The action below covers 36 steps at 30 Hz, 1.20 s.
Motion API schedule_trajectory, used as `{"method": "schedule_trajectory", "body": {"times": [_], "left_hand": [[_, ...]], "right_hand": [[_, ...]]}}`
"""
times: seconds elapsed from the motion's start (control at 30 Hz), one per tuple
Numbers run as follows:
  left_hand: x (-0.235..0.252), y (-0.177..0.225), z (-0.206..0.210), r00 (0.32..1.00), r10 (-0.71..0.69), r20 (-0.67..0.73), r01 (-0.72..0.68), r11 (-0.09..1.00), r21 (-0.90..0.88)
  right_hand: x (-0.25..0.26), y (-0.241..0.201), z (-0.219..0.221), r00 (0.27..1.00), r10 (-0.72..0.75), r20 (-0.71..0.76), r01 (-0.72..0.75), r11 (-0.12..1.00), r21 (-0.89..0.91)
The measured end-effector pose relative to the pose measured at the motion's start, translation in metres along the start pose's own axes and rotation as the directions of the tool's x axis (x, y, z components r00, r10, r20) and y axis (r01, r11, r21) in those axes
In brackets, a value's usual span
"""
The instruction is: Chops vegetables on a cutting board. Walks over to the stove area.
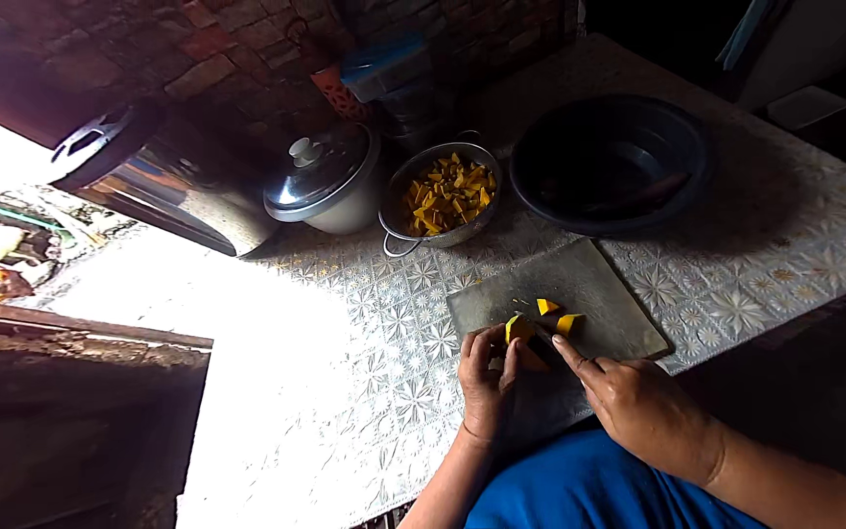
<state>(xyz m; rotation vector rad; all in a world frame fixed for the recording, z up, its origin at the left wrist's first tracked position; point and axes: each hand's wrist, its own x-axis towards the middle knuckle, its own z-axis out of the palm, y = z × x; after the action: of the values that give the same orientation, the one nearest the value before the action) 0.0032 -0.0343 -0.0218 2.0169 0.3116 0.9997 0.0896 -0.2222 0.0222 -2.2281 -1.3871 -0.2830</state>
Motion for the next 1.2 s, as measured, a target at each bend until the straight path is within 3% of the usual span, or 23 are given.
{"method": "schedule_trajectory", "body": {"times": [0.37, 0.5, 0.57, 0.63, 0.8, 0.87, 0.93, 1.03, 1.2], "left_hand": [[-0.001, -0.004, 0.001, 1.000, 0.029, -0.007, -0.029, 1.000, -0.007], [-0.001, -0.003, 0.001, 1.000, 0.020, 0.000, -0.020, 1.000, -0.009], [-0.001, -0.003, 0.001, 1.000, 0.021, -0.001, -0.021, 1.000, 0.003], [-0.002, -0.003, 0.001, 1.000, 0.018, 0.002, -0.018, 1.000, 0.004], [-0.001, -0.002, -0.001, 1.000, 0.011, -0.004, -0.011, 0.999, 0.034], [0.001, -0.002, -0.002, 1.000, 0.017, -0.008, -0.017, 0.999, 0.042], [0.002, 0.000, -0.002, 1.000, 0.024, -0.008, -0.024, 0.999, 0.042], [0.001, 0.000, 0.000, 0.999, 0.030, -0.022, -0.030, 0.999, 0.032], [-0.001, -0.002, 0.001, 0.999, 0.034, -0.041, -0.032, 0.999, 0.040]], "right_hand": [[0.018, -0.009, -0.013, 0.972, 0.028, 0.234, -0.009, 0.997, -0.081], [0.023, -0.009, -0.006, 0.955, 0.035, 0.296, -0.029, 0.999, -0.026], [0.024, -0.011, -0.002, 0.914, 0.059, 0.401, -0.063, 0.998, -0.003], [0.026, -0.014, 0.000, 0.827, 0.120, 0.549, -0.135, 0.991, -0.012], [0.024, -0.010, 0.003, 0.815, 0.136, 0.563, -0.145, 0.989, -0.030], [0.020, -0.005, 0.004, 0.861, 0.122, 0.494, -0.146, 0.989, 0.011], [0.011, 0.002, 0.012, 0.962, 0.080, 0.260, -0.095, 0.994, 0.047], [0.009, 0.001, 0.009, 1.000, 0.015, 0.000, -0.015, 0.999, 0.044], [0.007, -0.006, 0.001, 0.999, -0.037, -0.005, 0.037, 0.999, -0.010]]}}
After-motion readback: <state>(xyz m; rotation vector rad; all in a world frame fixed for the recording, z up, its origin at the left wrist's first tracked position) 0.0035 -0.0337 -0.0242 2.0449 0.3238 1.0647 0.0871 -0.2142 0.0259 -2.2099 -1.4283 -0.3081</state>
